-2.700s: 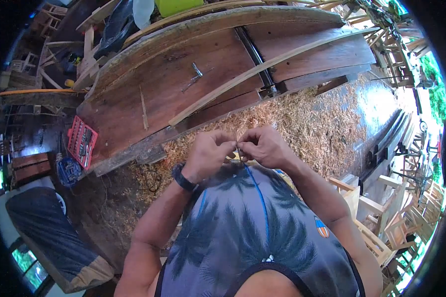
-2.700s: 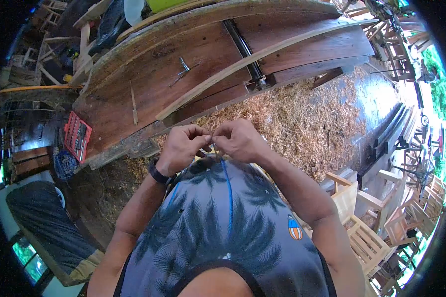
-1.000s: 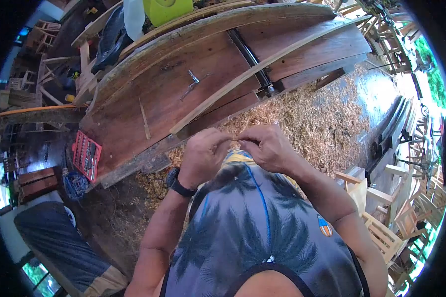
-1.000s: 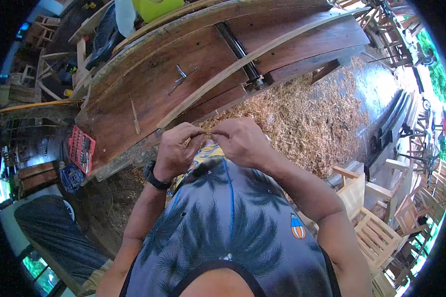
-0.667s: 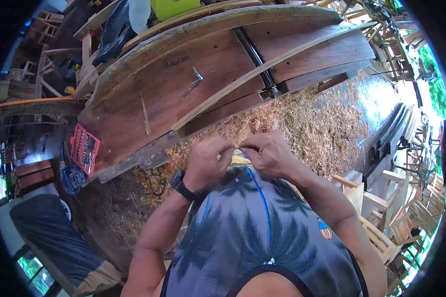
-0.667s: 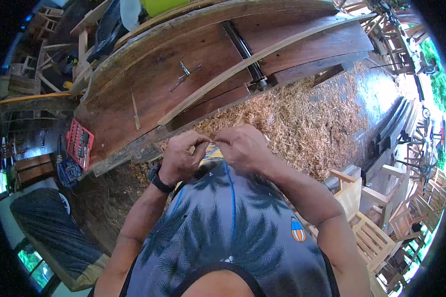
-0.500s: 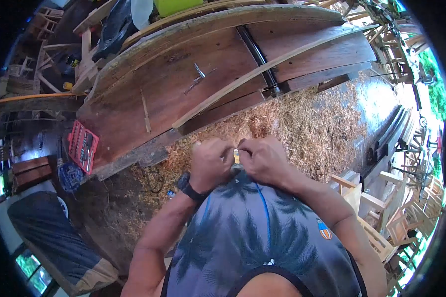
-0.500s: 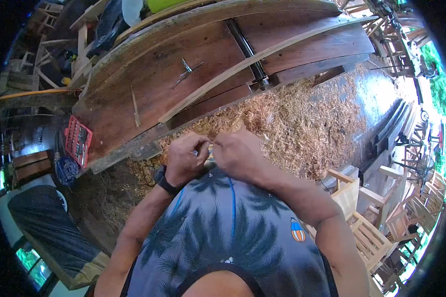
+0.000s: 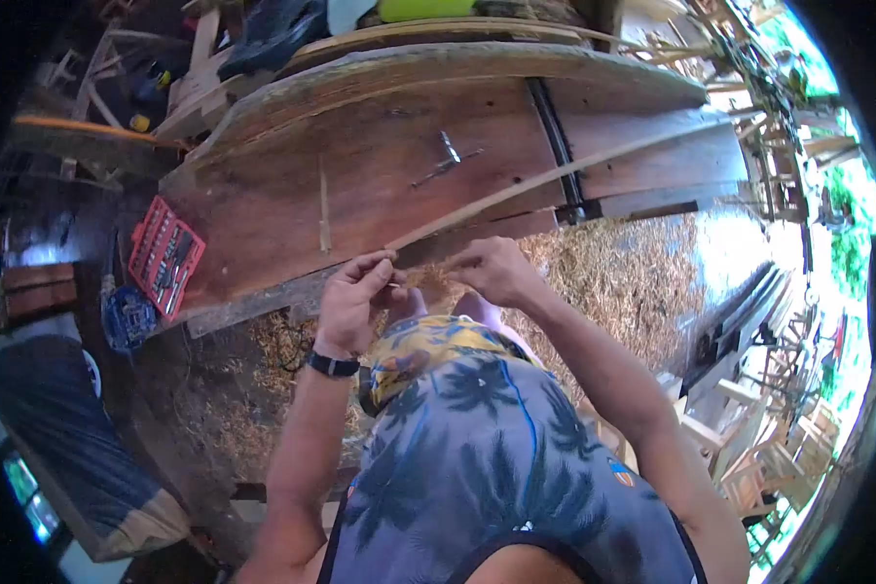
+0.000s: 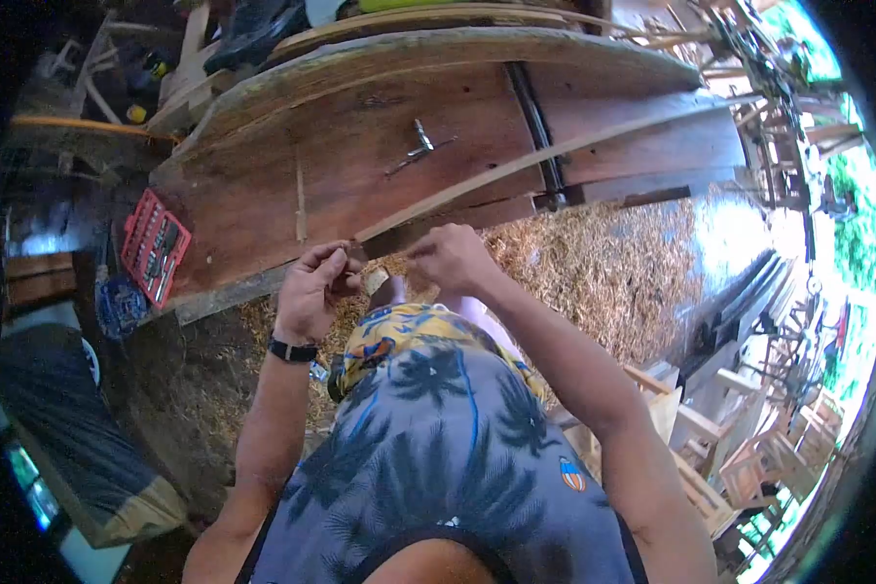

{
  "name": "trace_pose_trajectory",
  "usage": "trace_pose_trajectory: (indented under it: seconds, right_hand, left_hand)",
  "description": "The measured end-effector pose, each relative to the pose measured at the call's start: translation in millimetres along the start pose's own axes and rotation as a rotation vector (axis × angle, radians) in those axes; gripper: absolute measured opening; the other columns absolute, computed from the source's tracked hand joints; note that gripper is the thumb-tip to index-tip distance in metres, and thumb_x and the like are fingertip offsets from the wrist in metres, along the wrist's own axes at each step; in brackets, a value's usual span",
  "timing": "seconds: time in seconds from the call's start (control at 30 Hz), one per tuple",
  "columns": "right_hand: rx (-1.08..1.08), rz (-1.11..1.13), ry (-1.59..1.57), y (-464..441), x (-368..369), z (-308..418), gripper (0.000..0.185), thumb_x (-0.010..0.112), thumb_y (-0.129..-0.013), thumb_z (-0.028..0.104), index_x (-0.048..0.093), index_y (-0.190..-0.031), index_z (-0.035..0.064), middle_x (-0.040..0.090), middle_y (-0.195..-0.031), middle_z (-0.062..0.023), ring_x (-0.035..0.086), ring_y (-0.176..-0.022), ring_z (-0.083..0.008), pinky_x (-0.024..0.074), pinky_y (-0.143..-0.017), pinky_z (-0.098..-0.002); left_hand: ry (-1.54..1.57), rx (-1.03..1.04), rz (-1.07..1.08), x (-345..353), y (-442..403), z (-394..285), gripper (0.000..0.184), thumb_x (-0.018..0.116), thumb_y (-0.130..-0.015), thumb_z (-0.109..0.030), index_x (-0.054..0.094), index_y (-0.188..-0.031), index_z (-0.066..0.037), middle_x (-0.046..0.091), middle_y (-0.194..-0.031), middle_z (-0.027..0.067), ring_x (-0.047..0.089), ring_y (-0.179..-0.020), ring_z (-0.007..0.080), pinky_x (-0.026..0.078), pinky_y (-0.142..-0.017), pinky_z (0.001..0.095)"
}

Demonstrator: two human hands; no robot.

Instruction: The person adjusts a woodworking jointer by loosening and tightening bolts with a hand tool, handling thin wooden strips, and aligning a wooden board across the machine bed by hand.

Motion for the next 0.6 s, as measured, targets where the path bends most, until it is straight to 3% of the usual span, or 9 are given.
trace_pose_trajectory:
  seconds: [0.23, 0.27, 0.37, 0.47, 0.57, 0.6]
  right_hand:
    - [0.086, -0.105, 0.001, -126, 62, 4, 0.026, 0.069, -0.084, 0.020, 0.076, -0.107, 0.0113, 0.072, -0.099, -0.0188, 0.071, -0.091, -0.0356, 0.0575, -0.082, -0.0433]
    - [-0.043, -0.134, 0.043, -135, 64, 19, 0.029, 0.068, -0.086, 0.018, 0.072, -0.113, 0.0080, 0.071, -0.102, -0.0214, 0.069, -0.094, -0.0386, 0.0563, -0.085, -0.0438]
    - [-0.199, -0.290, 0.124, -146, 63, 41, 0.037, 0.071, -0.087, 0.021, 0.067, -0.118, 0.0002, 0.072, -0.110, -0.0176, 0.071, -0.100, -0.0286, 0.0552, -0.087, -0.0378]
    - [-0.081, 0.224, -0.346, -129, 68, 66, 0.034, 0.070, -0.091, 0.018, 0.066, -0.117, -0.0024, 0.072, -0.107, -0.0117, 0.070, -0.098, -0.0200, 0.0550, -0.086, -0.0347]
    - [0.047, 0.332, -0.695, -99, 62, 78, 0.028, 0.069, -0.093, 0.014, 0.065, -0.115, -0.0028, 0.070, -0.102, -0.0068, 0.066, -0.096, -0.0142, 0.0539, -0.085, -0.0305]
    - [0.050, 0.329, -0.729, -95, 59, 78, 0.026, 0.069, -0.094, 0.013, 0.065, -0.113, -0.0035, 0.070, -0.101, -0.0090, 0.066, -0.095, -0.0137, 0.0534, -0.085, -0.0284]
  left_hand:
    - [0.088, 0.069, -0.059, -26, 10, -32, 0.026, 0.063, -0.096, -0.006, 0.060, -0.122, -0.001, 0.070, -0.101, 0.0115, 0.071, -0.084, 0.0178, 0.061, -0.077, 0.0327]
    - [0.099, 0.050, -0.058, -33, 9, -32, 0.028, 0.063, -0.096, -0.006, 0.058, -0.123, -0.002, 0.070, -0.100, 0.0119, 0.071, -0.083, 0.0175, 0.061, -0.076, 0.0334]
    - [0.108, 0.038, -0.054, -44, 9, -39, 0.029, 0.063, -0.096, -0.005, 0.054, -0.124, -0.002, 0.070, -0.099, 0.0130, 0.071, -0.081, 0.0176, 0.061, -0.075, 0.0334]
    - [0.073, 0.060, -0.087, -51, 7, -45, 0.028, 0.062, -0.096, -0.005, 0.051, -0.121, -0.002, 0.070, -0.098, 0.0138, 0.071, -0.079, 0.0181, 0.061, -0.073, 0.0335]
    - [0.011, 0.036, -0.120, -50, 0, -45, 0.025, 0.062, -0.095, -0.005, 0.049, -0.117, -0.003, 0.070, -0.098, 0.0146, 0.071, -0.077, 0.0191, 0.062, -0.071, 0.0336]
    - [0.007, 0.029, -0.107, -46, -4, -45, 0.024, 0.062, -0.095, -0.004, 0.049, -0.115, -0.003, 0.070, -0.097, 0.0146, 0.071, -0.077, 0.0193, 0.062, -0.071, 0.0337]
Point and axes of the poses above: each hand's wrist, its own y-axis away from the middle knuckle, its own x-axis out of the palm, z = x × y, the point moved 8 cm from there along -y, towards the middle knuckle
